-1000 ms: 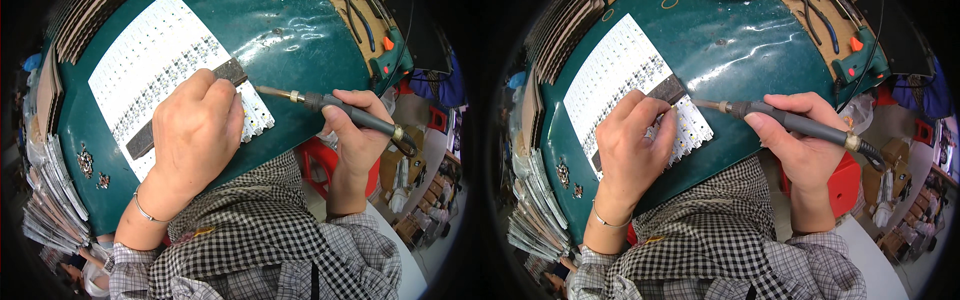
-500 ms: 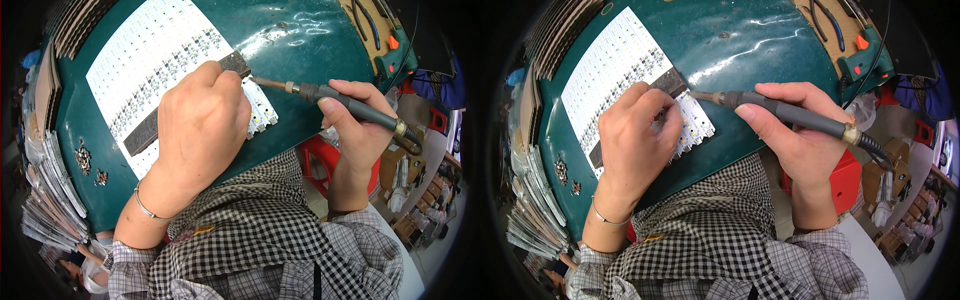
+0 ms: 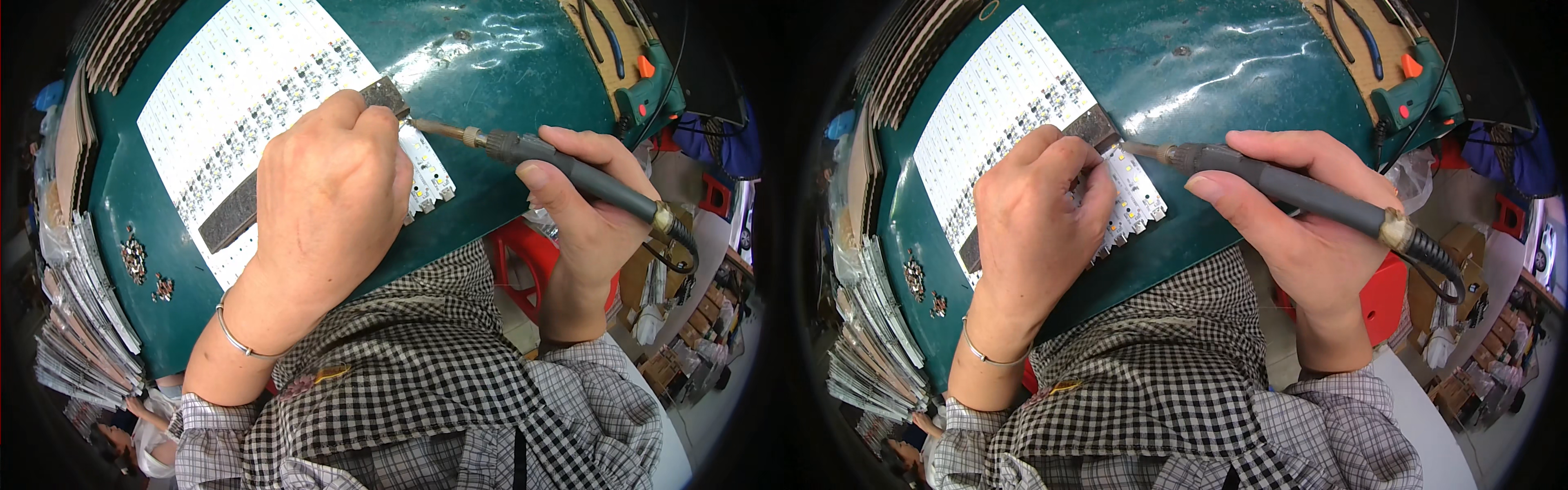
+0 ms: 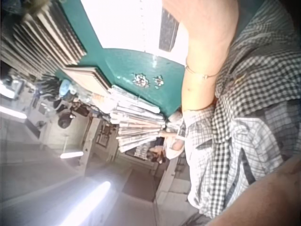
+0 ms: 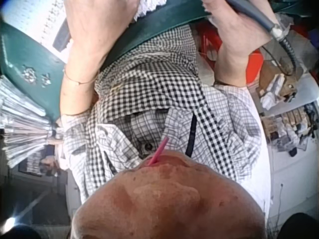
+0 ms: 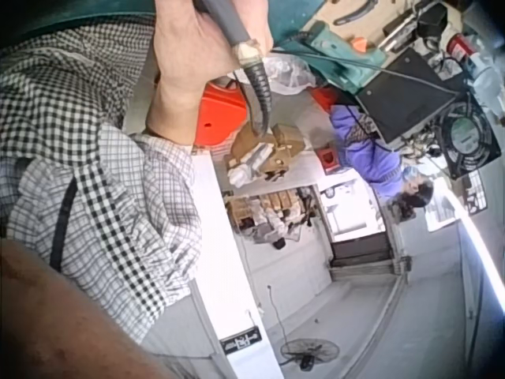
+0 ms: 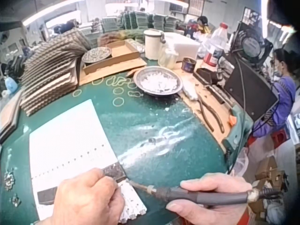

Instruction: The person inserts small components into circuit board sheets by hand, solders connections using a soldering iron, stacks the sheet onto a pile, and inserts components into another sheet.

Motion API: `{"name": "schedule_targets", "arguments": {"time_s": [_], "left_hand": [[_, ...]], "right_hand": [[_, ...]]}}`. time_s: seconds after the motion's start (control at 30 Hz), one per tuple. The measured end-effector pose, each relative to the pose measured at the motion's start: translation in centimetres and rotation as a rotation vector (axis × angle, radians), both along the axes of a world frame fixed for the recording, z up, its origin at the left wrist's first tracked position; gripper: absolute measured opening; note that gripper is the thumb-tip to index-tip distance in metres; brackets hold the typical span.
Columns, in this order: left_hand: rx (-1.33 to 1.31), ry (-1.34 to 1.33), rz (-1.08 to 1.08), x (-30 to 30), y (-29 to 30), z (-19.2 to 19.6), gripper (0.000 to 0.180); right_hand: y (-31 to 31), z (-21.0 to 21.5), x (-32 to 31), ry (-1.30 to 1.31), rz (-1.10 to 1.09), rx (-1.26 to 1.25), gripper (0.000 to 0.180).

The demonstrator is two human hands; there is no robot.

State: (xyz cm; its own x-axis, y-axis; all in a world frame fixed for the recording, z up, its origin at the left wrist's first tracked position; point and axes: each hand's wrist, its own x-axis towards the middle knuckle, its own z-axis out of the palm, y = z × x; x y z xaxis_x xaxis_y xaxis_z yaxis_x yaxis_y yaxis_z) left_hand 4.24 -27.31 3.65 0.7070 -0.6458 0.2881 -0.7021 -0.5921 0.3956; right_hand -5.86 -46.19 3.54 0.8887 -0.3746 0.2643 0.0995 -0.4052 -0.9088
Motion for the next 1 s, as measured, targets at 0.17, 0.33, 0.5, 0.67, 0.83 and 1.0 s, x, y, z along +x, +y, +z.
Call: {"name": "schedule_targets", "arguments": {"time_s": [0.17,0.33,0.5,0.67,0.83,1.0], "left_hand": [[0.005,-0.01,-0.007,0.1,0.0,-0.2,0.007],[0.022,-0.026,-0.032,0.2,-0.1,-0.1,0.008],[-0.076,0.021,-0.024,-0.3,2.0,1.1,0.012],[-0.107,0.186,0.027,-0.9,3.9,1.8,0.009],[-0.131,0.168,0.071,-1.6,4.0,0.5,0.009],[-0.156,0.098,0.076,-1.4,3.1,-0.4,0.01]], "right_hand": [[0.0,0.3,0.1,0.001,0.021,-0.032,0.03],[-0.1,0.2,0.3,-0.078,0.076,-0.136,0.03],[-0.9,0.4,-0.7,-0.042,-0.082,0.286,0.032],[-1.7,-0.1,-1.0,-0.079,0.12,0.14,0.037],[0.0,-0.2,-0.6,-0.06,0.118,0.043,0.026],[0.6,-0.5,0.3,-0.066,0.084,-0.026,0.026]]}}
